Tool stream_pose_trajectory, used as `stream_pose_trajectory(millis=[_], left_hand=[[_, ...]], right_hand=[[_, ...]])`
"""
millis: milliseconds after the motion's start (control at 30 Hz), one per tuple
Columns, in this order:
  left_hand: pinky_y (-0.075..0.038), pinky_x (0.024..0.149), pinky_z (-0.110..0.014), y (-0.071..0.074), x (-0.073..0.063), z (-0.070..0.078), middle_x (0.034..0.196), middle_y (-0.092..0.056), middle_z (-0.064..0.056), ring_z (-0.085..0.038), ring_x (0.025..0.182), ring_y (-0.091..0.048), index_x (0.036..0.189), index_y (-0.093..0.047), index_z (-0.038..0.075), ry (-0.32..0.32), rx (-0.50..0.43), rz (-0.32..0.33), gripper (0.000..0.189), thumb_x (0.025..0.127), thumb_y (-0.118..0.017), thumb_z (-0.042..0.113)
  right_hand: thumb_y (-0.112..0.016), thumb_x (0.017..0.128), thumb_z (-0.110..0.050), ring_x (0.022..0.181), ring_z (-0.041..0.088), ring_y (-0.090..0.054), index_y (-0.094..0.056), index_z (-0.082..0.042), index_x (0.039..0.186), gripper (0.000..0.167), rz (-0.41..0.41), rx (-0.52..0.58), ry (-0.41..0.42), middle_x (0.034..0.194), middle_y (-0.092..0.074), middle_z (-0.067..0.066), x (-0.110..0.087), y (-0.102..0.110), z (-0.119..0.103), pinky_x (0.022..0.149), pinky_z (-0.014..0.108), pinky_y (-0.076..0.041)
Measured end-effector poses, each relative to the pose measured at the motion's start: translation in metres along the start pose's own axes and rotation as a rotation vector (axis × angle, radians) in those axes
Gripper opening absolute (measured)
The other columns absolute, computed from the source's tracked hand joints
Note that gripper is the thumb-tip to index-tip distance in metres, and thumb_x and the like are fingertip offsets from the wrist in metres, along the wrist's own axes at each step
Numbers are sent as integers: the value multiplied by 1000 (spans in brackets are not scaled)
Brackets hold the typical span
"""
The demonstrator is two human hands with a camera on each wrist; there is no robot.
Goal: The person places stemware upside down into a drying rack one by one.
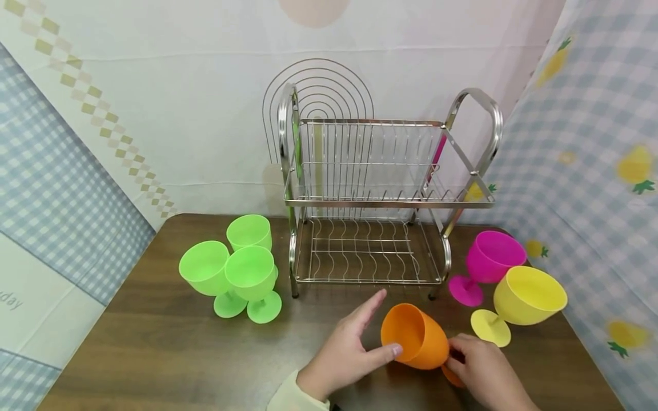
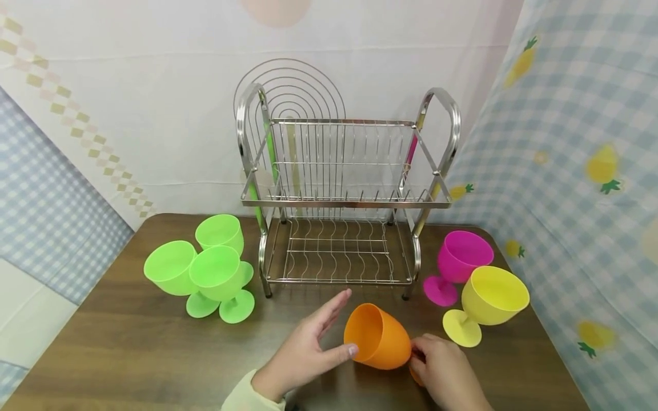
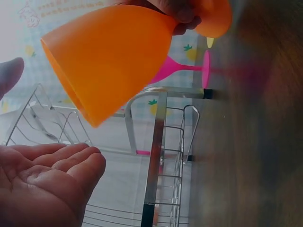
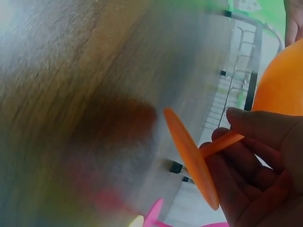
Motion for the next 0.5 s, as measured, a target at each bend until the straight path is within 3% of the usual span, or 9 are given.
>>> stream_pose_trajectory(millis=[100,300,500], left_hand=[[-41,112,-40,-1,1,-1,159,-36,2,-20,143,-40,158,-32,20,6,19,-7,85,88,-77,40],[-40,113,-40,-4,3,-5,156,-40,7,-17,139,-44,157,-32,27,40,73,-35,98,78,-86,45],[-44,109,-30,-8,1,-4,149,-51,1,-13,129,-54,153,-38,8,-26,16,-68,88,83,-85,32]], right_hand=[[-83,78,-9,66,1,-47,-65,-26,76,24,-3,-39,40,73,-50,-18,2,2,-5,62,25,-49],[-87,74,-9,67,1,-55,-67,-25,78,25,88,-127,130,75,-53,-19,4,14,-17,63,28,-54],[-86,76,-12,72,3,-59,-70,-25,82,22,34,-138,115,80,-58,-18,4,7,-18,68,29,-56]])
Point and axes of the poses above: each hand's wrist, its own x-axis towards the middle knuckle, its own y-axis out of the back of the hand, z = x × y, the point moved 10 cm from there along x, towards the middle knuckle
